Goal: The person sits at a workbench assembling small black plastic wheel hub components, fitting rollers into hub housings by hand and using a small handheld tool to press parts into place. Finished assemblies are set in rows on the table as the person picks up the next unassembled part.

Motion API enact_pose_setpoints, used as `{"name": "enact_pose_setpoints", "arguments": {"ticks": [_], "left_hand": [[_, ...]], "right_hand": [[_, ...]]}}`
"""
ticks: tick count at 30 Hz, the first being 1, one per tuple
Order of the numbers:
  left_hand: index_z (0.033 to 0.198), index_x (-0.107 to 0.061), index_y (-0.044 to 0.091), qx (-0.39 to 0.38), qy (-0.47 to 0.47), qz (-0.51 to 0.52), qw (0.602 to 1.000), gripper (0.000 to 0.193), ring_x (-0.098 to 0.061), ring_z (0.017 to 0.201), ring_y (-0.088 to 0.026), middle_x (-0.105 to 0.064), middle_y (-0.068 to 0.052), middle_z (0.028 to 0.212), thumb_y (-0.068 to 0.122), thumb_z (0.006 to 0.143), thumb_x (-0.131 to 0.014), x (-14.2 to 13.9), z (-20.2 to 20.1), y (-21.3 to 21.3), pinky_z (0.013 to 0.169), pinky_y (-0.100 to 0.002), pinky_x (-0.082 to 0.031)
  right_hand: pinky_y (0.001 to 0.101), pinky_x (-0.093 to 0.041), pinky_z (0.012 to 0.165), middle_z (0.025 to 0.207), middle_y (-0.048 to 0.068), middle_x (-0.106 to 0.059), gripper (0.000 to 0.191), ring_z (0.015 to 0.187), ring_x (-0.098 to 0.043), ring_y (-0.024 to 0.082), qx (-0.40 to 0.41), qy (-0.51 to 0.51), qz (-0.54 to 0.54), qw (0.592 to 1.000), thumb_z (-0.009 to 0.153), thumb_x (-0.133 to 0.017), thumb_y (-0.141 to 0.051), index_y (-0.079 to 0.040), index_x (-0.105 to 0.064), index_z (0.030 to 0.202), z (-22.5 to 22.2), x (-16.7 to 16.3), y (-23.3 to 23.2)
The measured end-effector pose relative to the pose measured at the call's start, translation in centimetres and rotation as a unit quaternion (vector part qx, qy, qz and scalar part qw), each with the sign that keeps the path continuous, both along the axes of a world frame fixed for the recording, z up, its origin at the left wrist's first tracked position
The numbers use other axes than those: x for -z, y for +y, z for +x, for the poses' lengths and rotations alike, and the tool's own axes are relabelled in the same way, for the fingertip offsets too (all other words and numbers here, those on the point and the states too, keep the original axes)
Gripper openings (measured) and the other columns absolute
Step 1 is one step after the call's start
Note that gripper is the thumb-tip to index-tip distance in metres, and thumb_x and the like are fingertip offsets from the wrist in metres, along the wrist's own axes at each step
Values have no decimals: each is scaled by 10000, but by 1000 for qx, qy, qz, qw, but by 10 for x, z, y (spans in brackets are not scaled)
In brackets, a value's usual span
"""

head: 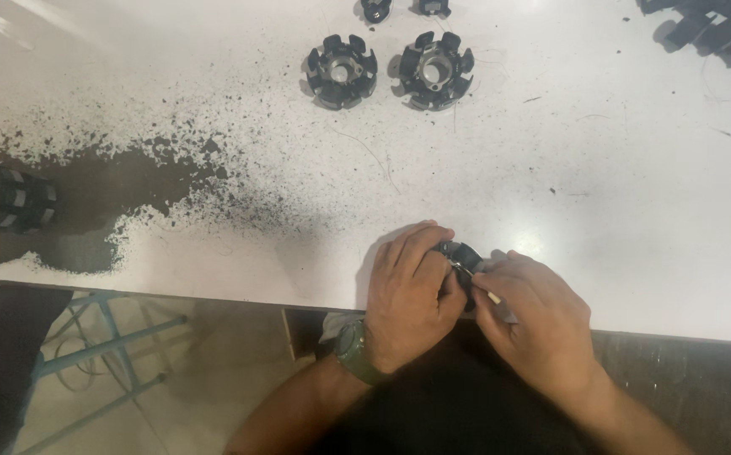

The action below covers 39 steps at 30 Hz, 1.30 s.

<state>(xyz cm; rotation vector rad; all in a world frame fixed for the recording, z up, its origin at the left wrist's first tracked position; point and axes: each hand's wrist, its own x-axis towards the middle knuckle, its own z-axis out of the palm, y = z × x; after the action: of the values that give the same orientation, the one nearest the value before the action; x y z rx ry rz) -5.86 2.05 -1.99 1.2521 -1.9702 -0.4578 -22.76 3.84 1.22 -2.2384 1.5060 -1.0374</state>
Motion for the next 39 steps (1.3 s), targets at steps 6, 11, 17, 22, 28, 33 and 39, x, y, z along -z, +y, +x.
{"name": "enact_pose_setpoints", "arguments": {"ticks": [6, 11, 17, 22, 28, 33, 39], "left_hand": [[964, -630, 21, 4, 1, 1, 1000, 145, -586, 1313, -338, -636, -150, 1299, 49, 840, -698, 10, 1, 4, 1107, -487, -446], [921, -603, 42, 6, 13, 0, 1000, 110, -588, 1339, -317, -630, -170, 1337, 58, 877, -703, 12, 4, 2, 1146, -487, -493], [1093, -665, 0, -52, 13, -47, 997, 236, -611, 1266, -338, -584, -226, 1377, 98, 886, -724, -8, 29, -3, 1050, -468, -533], [1105, -696, 33, 3, -67, -29, 997, 293, -665, 1119, -339, -611, -179, 1314, 170, 855, -764, -15, 18, -7, 946, -465, -545], [1069, -680, 25, 30, -7, 17, 999, 151, -708, 1017, -271, -635, -139, 1352, 77, 934, -723, -16, 21, -9, 848, -383, -594], [1046, -651, 27, 58, -65, -10, 996, 155, -689, 1122, -298, -582, -159, 1369, 78, 913, -712, -27, 30, -12, 886, -389, -593], [1014, -675, 50, 135, -114, -44, 983, 210, -672, 1136, -336, -593, -147, 1292, 102, 818, -730, -40, 26, -13, 925, -453, -547]], "right_hand": [[412, -598, 895, 959, 88, -712, 241, 927, -705, 306, 5, 42, -4, 999, 785, -800, 1, -47, -661, 976, 6, -5, 1], [407, -586, 820, 961, 91, -721, 257, 944, -717, 317, -6, 51, 31, 998, 762, -798, -15, -55, -665, 979, 1, -5, 2], [399, -600, 911, 1049, 101, -731, 223, 1031, -738, 283, 36, -37, 3, 999, 867, -771, -52, -54, -644, 1050, -8, 7, 5], [379, -586, 797, 1005, 124, -738, 221, 984, -746, 305, 62, -41, 32, 997, 847, -773, -44, -48, -660, 1037, -2, 20, -1], [355, -583, 717, 987, 127, -730, 208, 833, -729, 283, 61, -76, 66, 993, 838, -777, -48, -45, -660, 1010, -2, 19, -2], [350, -584, 685, 974, 116, -728, 209, 809, -736, 263, 57, -73, 83, 992, 835, -777, -52, -42, -661, 1009, -3, 15, -4], [390, -570, 750, 980, 120, -725, 210, 882, -709, 315, 42, -35, 57, 997, 820, -782, -34, -45, -663, 992, -3, 14, -4]]}}
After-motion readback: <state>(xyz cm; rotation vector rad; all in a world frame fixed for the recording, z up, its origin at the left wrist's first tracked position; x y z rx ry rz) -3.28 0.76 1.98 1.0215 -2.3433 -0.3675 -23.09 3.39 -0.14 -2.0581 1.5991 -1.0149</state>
